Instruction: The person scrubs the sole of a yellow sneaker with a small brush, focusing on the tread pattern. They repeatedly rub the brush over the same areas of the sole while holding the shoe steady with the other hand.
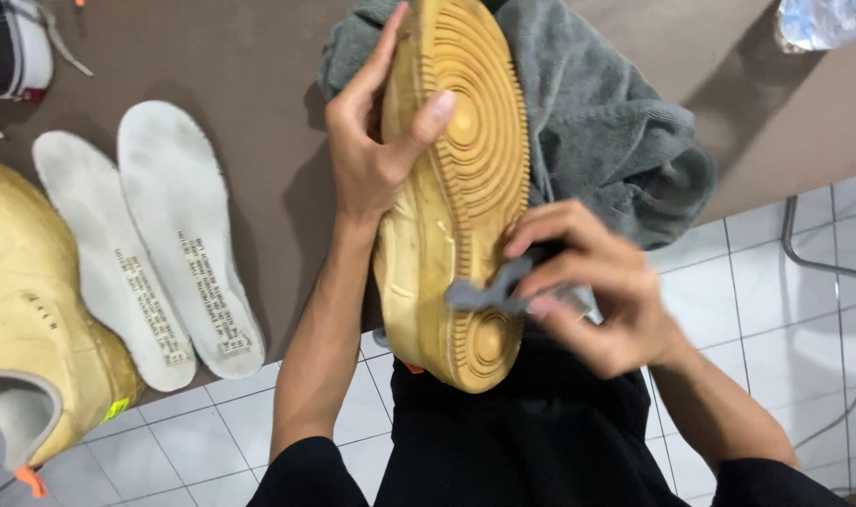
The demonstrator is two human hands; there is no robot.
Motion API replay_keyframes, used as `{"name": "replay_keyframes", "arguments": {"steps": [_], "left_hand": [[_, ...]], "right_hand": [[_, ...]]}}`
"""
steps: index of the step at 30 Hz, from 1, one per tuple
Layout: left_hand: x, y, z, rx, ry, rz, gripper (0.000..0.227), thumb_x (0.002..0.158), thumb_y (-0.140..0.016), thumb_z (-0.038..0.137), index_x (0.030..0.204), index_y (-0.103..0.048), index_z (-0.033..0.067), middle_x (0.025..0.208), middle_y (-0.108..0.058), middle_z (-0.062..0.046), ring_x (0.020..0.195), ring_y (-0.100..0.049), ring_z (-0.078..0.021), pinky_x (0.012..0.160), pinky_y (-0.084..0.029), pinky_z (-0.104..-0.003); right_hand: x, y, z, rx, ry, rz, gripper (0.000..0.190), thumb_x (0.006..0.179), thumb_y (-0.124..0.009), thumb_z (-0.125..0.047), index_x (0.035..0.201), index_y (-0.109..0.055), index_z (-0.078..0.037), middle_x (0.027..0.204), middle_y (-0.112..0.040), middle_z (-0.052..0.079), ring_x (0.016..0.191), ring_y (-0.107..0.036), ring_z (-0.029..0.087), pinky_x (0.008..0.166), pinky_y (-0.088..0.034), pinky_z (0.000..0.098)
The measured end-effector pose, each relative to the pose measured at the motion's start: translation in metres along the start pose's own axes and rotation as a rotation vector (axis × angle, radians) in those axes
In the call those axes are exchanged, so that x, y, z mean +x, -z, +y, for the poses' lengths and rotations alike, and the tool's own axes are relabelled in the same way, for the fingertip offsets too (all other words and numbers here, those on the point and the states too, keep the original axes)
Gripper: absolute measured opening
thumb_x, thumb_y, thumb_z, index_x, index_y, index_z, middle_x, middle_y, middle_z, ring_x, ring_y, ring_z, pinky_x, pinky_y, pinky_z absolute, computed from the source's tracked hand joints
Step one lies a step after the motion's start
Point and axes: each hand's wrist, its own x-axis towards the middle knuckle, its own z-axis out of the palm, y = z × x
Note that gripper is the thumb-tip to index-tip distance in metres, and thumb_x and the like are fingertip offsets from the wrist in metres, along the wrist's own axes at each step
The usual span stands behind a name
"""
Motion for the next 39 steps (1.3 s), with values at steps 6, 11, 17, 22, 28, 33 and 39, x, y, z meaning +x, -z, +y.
{"name": "replay_keyframes", "arguments": {"steps": [6, 11, 17, 22, 28, 33, 39], "left_hand": [[0.004, -0.003, 0.006, -0.002, 0.079, 0.039, 0.064, 0.098, -0.068, 0.032, 0.151, -0.042, 0.0064, 0.141, -0.066, -0.018, 0.126, -0.072, -0.0293, 0.106, -0.067, -0.037], [0.002, -0.003, 0.005, -0.005, 0.059, 0.040, 0.066, 0.098, -0.069, 0.035, 0.150, -0.041, 0.0043, 0.141, -0.065, -0.018, 0.130, -0.070, -0.0287, 0.109, -0.065, -0.037], [0.003, -0.003, 0.007, 0.004, 0.063, 0.069, 0.063, 0.097, -0.070, 0.030, 0.149, -0.045, 0.0049, 0.138, -0.065, -0.014, 0.125, -0.066, -0.0214, 0.104, -0.062, -0.033], [0.007, -0.004, 0.010, -0.001, 0.067, 0.047, 0.060, 0.096, -0.070, 0.027, 0.147, -0.049, 0.0032, 0.134, -0.067, -0.013, 0.118, -0.066, -0.0167, 0.095, -0.061, -0.029], [0.012, 0.008, 0.007, 0.026, 0.033, 0.086, 0.069, 0.088, -0.068, 0.034, 0.143, -0.048, -0.0032, 0.131, -0.067, -0.026, 0.112, -0.073, -0.0311, 0.091, -0.068, -0.035], [0.016, 0.025, 0.007, -0.037, 0.099, 0.336, 0.062, 0.085, -0.065, 0.030, 0.139, -0.059, 0.0006, 0.116, -0.070, -0.005, 0.104, -0.064, -0.0151, 0.087, -0.056, -0.028], [0.014, 0.023, 0.002, -0.120, 0.125, 0.314, 0.073, 0.084, -0.073, 0.037, 0.144, -0.052, 0.0017, 0.115, -0.075, -0.013, 0.097, -0.074, -0.0208, 0.080, -0.066, -0.031]], "right_hand": [[-0.030, -0.031, 0.014, -0.286, 0.294, 0.080, 0.015, 0.088, -0.069, -0.004, 0.094, -0.078, -0.012, 0.123, -0.057, 0.027, 0.115, -0.057, 0.040, 0.100, -0.056, 0.0492], [-0.036, -0.032, 0.024, -0.493, 0.353, 0.175, 0.021, 0.095, -0.079, -0.015, 0.112, -0.070, -0.024, 0.125, -0.061, 0.016, 0.116, -0.058, 0.037, 0.097, -0.052, 0.0550], [-0.038, -0.038, 0.014, -0.453, 0.349, 0.161, 0.016, 0.091, -0.078, -0.010, 0.106, -0.072, -0.010, 0.120, -0.062, 0.019, 0.112, -0.059, 0.038, 0.098, -0.052, 0.0554], [-0.030, -0.041, 0.019, -0.439, 0.427, 0.169, 0.007, 0.092, -0.073, -0.008, 0.099, -0.075, -0.008, 0.116, -0.066, 0.017, 0.102, -0.068, 0.035, 0.088, -0.057, 0.0525], [-0.023, -0.019, 0.033, -0.531, 0.432, 0.131, 0.026, 0.091, -0.063, -0.003, 0.114, -0.071, -0.012, 0.122, -0.067, 0.016, 0.112, -0.064, 0.038, 0.095, -0.053, 0.0554], [0.014, -0.014, 0.030, -0.104, 0.283, 0.234, 0.011, 0.088, -0.064, 0.007, 0.097, -0.070, 0.007, 0.095, -0.072, 0.022, 0.095, -0.069, 0.040, 0.090, -0.060, 0.0480], [0.022, -0.020, 0.012, -0.114, 0.226, 0.128, 0.007, 0.090, -0.067, 0.000, 0.093, -0.068, 0.006, 0.088, -0.071, 0.018, 0.079, -0.066, 0.030, 0.080, -0.054, 0.0409]]}}
